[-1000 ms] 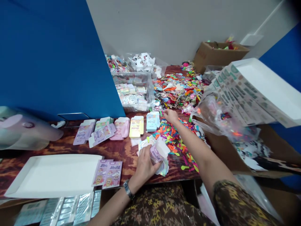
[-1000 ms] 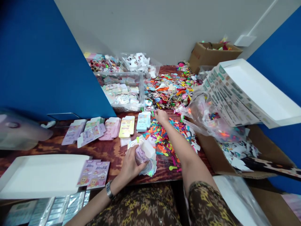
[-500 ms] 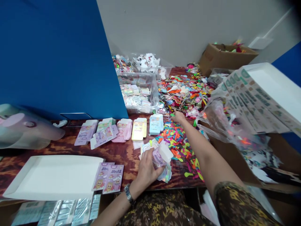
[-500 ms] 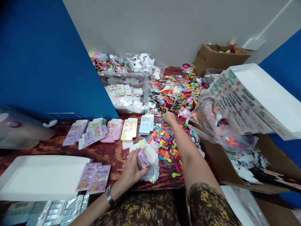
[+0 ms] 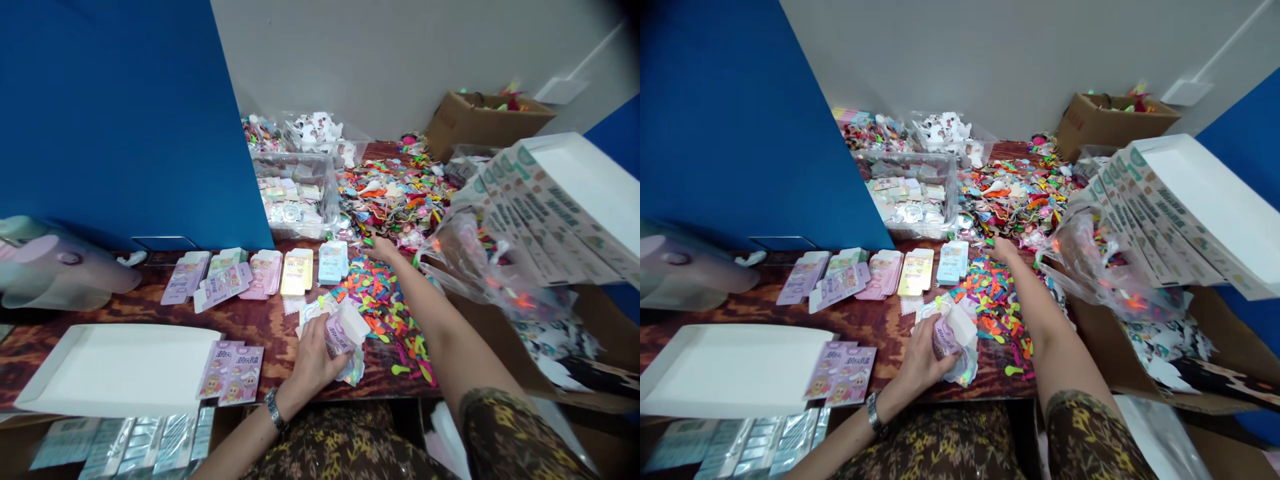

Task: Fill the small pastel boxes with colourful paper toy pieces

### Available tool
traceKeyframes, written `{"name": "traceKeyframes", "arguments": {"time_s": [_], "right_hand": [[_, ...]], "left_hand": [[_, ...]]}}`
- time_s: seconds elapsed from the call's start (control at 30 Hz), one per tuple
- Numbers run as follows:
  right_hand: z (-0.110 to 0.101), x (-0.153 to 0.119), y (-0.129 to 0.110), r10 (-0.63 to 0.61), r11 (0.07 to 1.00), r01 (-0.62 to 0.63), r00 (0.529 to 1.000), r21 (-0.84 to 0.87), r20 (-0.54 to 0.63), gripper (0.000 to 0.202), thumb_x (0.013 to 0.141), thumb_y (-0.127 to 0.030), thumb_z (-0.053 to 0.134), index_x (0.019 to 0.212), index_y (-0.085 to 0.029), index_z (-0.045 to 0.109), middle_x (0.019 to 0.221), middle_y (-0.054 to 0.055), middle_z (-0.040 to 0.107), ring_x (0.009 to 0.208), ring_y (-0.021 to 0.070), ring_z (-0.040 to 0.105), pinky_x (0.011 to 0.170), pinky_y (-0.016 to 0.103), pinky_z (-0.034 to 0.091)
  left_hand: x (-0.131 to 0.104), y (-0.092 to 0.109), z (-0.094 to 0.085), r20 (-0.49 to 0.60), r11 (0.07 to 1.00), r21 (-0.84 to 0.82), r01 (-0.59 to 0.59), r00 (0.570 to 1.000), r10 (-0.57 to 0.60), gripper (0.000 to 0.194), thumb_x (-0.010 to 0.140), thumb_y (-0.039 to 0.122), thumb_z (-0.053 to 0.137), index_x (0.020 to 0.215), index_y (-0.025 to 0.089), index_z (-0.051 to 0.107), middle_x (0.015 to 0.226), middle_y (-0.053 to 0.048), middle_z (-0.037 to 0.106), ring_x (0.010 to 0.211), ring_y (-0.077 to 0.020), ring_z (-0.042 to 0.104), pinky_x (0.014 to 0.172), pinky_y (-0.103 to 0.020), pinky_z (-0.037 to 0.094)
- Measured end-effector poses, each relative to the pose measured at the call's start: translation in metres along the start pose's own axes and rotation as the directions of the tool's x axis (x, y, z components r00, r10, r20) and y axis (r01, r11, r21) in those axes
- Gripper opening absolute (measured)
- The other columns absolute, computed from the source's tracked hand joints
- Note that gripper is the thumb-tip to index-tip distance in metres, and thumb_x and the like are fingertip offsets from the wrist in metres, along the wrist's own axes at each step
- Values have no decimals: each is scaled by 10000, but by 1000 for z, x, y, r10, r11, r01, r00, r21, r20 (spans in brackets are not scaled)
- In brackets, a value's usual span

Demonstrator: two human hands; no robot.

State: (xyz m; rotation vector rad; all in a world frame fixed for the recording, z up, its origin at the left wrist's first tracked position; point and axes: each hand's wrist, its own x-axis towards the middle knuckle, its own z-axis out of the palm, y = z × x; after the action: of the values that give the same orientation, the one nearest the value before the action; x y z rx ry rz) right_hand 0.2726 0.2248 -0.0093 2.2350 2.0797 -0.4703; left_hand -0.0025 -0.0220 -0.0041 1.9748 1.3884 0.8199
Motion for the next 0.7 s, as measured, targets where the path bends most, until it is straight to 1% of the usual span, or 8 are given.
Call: {"name": "traceKeyframes", "arguments": {"time_s": [0.1,0.2,0.3,0.4,0.47,0.53,0.6,0.7], "right_hand": [[-1,0,-3,-4,1000,4,1000,29,12,363,852,-429,646,1063,-136,682,1043,130,729,932,234,678,755,248,466],[-12,-8,-6,-39,997,40,999,66,-9,344,881,-385,601,1101,-130,670,1050,125,727,942,237,672,765,251,465],[-35,-25,-7,-106,988,110,993,109,-44,340,895,-356,561,1157,-153,638,1082,95,713,965,235,653,774,253,460],[-64,-51,-10,-161,975,167,985,144,-54,303,902,-414,530,1019,-163,653,937,56,705,813,205,633,678,249,448],[-82,-71,-14,-212,953,218,976,209,-55,304,894,-458,529,904,-171,628,816,29,663,692,164,578,604,243,419],[-96,-93,-23,-295,903,297,954,309,-56,319,873,-498,554,818,-186,580,724,5,593,616,130,503,559,241,382],[-103,-114,-36,-393,826,374,919,421,-45,344,858,-533,567,788,-197,551,678,-10,528,588,115,445,538,244,351],[-99,-142,-59,-520,732,439,854,521,11,329,867,-530,564,837,-202,564,689,-14,517,602,115,430,544,248,340]], "left_hand": [[1,1,-1,-7,1000,-12,17,1000,-17,740,721,348,753,1352,179,406,1247,-157,572,1154,-334,560,979,-502,475],[4,3,-3,-22,998,-24,50,998,-51,736,708,342,762,1335,169,417,1239,-156,576,1154,-329,562,980,-496,481],[9,4,-6,-34,994,-51,95,995,-97,703,704,336,767,1299,151,441,1209,-152,589,1146,-319,568,975,-491,488],[17,4,-6,-42,984,-91,150,987,-155,663,695,344,779,1252,155,471,1158,-136,614,1103,-313,596,938,-486,510],[23,4,-5,-56,977,-117,181,981,-188,644,686,358,791,1223,165,492,1120,-126,631,1074,-316,614,911,-485,524],[28,4,-4,-75,971,-145,192,976,-204,630,682,363,797,1208,173,506,1097,-120,645,1056,-318,627,900,-488,531],[32,4,-4,-101,967,-175,185,974,-205,641,689,368,794,1228,178,502,1120,-122,650,1063,-315,631,910,-494,532],[34,5,-4,-125,963,-199,181,970,-208,673,687,383,804,1251,185,496,1173,-131,646,1088,-311,629,940,-504,524]]}}
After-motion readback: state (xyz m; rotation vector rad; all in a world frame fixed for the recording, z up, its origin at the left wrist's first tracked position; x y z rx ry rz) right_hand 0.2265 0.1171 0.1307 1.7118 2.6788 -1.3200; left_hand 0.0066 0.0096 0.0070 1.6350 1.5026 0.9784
